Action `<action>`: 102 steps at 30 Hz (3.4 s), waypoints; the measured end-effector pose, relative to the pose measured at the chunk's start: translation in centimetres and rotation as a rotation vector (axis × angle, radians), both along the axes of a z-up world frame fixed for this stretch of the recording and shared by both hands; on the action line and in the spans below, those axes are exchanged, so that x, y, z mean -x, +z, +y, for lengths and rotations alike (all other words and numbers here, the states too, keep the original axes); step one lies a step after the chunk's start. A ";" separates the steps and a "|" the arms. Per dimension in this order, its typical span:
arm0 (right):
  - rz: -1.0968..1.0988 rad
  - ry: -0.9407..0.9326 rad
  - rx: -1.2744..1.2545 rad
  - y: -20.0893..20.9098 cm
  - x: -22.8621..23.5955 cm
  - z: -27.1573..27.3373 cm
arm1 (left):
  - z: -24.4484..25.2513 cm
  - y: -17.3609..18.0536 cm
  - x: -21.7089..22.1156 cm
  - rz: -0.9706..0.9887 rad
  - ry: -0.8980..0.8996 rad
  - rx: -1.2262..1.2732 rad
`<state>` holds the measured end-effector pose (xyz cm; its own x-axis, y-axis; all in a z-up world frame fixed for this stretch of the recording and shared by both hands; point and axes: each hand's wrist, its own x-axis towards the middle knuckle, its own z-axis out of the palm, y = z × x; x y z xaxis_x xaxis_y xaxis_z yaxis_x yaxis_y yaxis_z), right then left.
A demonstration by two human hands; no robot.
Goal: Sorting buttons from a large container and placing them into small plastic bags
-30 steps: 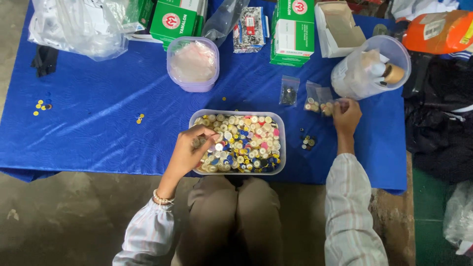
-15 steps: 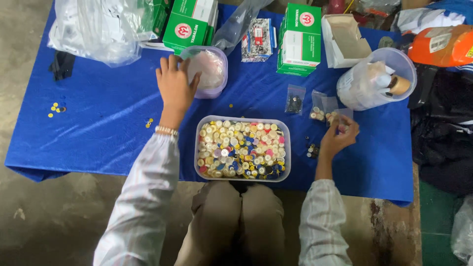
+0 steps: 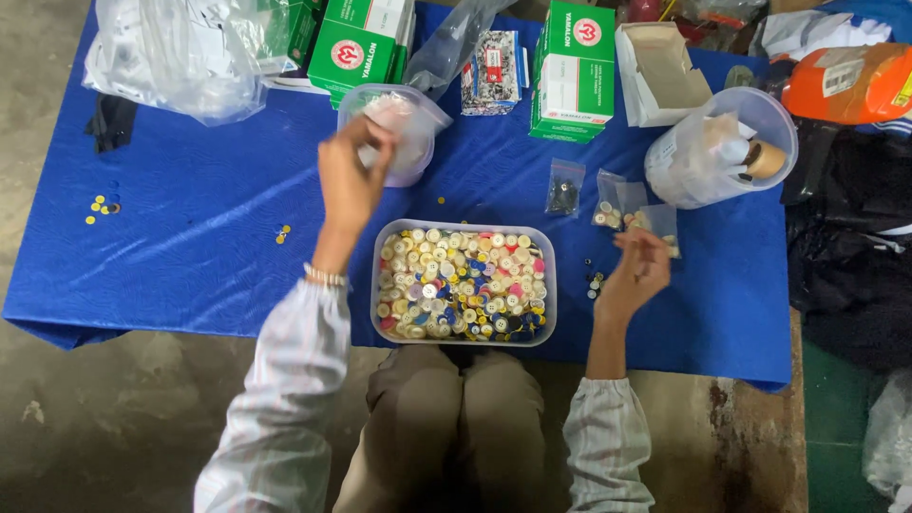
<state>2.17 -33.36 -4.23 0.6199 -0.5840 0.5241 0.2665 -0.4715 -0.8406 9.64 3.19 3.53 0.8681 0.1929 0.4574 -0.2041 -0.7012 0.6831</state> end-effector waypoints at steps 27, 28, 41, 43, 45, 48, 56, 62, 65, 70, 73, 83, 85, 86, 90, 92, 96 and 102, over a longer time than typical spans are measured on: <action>0.183 0.953 -0.164 8.2 4.9 11.8 | -7.1 3.2 15.1 -0.098 -0.305 0.305; 0.192 0.954 -0.159 8.2 5.3 12.2 | -7.2 3.0 15.3 -0.060 -0.306 0.363; 0.188 0.524 0.299 6.4 6.6 12.8 | -7.6 1.0 16.3 0.046 -0.236 0.025; 0.153 0.504 0.368 8.0 6.5 13.7 | -7.8 0.8 16.6 0.044 -0.228 0.020; 0.117 0.484 0.438 9.2 6.3 14.2 | -7.7 0.0 16.3 0.040 -0.218 0.017; 0.064 0.652 0.438 10.3 5.9 14.1 | -7.0 -0.1 15.8 -0.112 -0.214 -0.016; 0.183 1.050 0.268 8.2 3.7 11.9 | -5.7 -0.6 13.3 -0.360 -0.319 -0.313; 0.237 1.202 0.273 14.8 4.7 13.1 | -4.8 -2.3 12.4 -0.392 -0.309 -0.403; 0.110 1.057 0.393 11.6 3.7 13.3 | -4.1 -4.6 11.6 -0.405 -0.353 -0.384; 0.004 0.974 0.391 11.7 3.5 13.9 | -4.0 -0.3 12.8 -0.355 -0.365 -0.257; 0.040 0.973 0.451 11.3 3.4 13.8 | -3.8 0.7 13.0 -0.315 -0.385 -0.215; 0.310 1.109 0.283 4.6 1.4 14.8 | -0.1 -2.1 14.3 -0.203 -0.251 -0.037; 0.312 1.057 0.432 2.1 1.3 15.5 | 0.8 -3.2 14.7 -0.203 -0.235 -0.032; 0.313 1.000 0.580 0.9 1.2 15.8 | 1.2 -3.7 14.8 -0.202 -0.219 -0.026; 0.367 0.944 0.730 0.3 1.3 16.4 | 1.5 -4.8 15.2 -0.204 -0.197 -0.025; 0.366 0.859 0.885 -1.0 1.0 16.6 | 1.3 -4.5 15.2 -0.191 -0.184 -0.028; 0.364 0.863 0.861 -1.0 0.2 15.5 | 0.9 -4.6 15.4 -0.213 -0.202 -0.018; 0.381 0.966 0.267 4.7 1.1 12.0 | -1.3 -0.7 15.5 -0.137 -0.248 -0.057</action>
<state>1.11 -21.35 0.43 0.9078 0.3462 0.2366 0.3669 -0.3827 -0.8479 -5.84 1.87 2.85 0.8147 -0.0467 0.5780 -0.4620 -0.6546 0.5984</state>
